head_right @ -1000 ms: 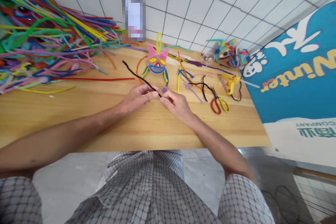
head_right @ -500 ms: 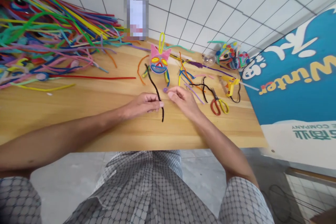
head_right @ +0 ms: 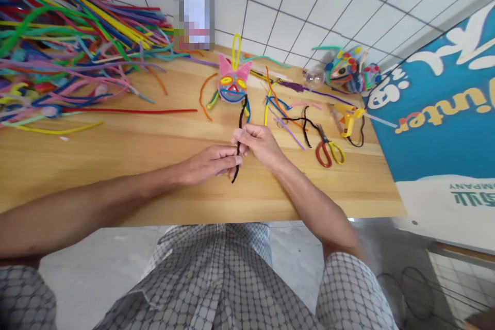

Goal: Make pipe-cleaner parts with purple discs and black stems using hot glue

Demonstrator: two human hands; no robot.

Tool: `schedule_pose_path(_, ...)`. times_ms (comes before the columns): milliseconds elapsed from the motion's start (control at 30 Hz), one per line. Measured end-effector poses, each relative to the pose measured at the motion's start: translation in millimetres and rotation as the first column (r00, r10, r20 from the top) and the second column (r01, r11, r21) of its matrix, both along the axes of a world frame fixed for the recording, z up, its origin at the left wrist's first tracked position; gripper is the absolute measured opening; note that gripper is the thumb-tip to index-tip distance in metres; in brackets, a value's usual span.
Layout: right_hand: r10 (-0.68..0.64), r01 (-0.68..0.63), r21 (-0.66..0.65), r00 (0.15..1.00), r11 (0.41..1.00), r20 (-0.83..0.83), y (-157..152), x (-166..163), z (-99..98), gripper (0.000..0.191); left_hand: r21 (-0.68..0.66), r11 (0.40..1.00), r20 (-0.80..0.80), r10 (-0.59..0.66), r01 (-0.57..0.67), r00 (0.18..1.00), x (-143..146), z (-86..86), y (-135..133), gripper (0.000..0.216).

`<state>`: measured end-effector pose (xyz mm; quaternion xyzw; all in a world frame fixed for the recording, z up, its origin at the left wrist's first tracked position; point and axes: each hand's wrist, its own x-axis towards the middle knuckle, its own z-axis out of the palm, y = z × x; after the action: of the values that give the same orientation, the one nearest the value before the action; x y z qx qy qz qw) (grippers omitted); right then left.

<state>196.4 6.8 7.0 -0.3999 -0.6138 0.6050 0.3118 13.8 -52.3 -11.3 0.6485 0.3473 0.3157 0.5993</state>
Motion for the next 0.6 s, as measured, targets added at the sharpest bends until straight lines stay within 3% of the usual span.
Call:
schedule_pose_path(467, -0.061, 0.065, 0.078, 0.997, 0.995, -0.056, 10.8, 11.1, 1.8, 0.051, -0.086, 0.989, -0.068, -0.123, 0.117, 0.99, -1.7, 6.4, -4.0, 0.031)
schedule_pose_path(533, -0.037, 0.044, 0.066, 0.994, 0.997, -0.102, 10.7, 11.5, 4.1, 0.052, -0.05, 0.995, -0.074, -0.089, 0.085, 0.993, -3.5, 8.8, -2.7, 0.037)
schedule_pose_path(600, -0.012, 0.017, 0.034, 0.991, 0.999, -0.133, 10.2, 11.4, 7.6, 0.056, -0.01, 1.0, -0.069, 0.028, -0.028, 0.997, -5.0, 9.1, -1.3, 0.044)
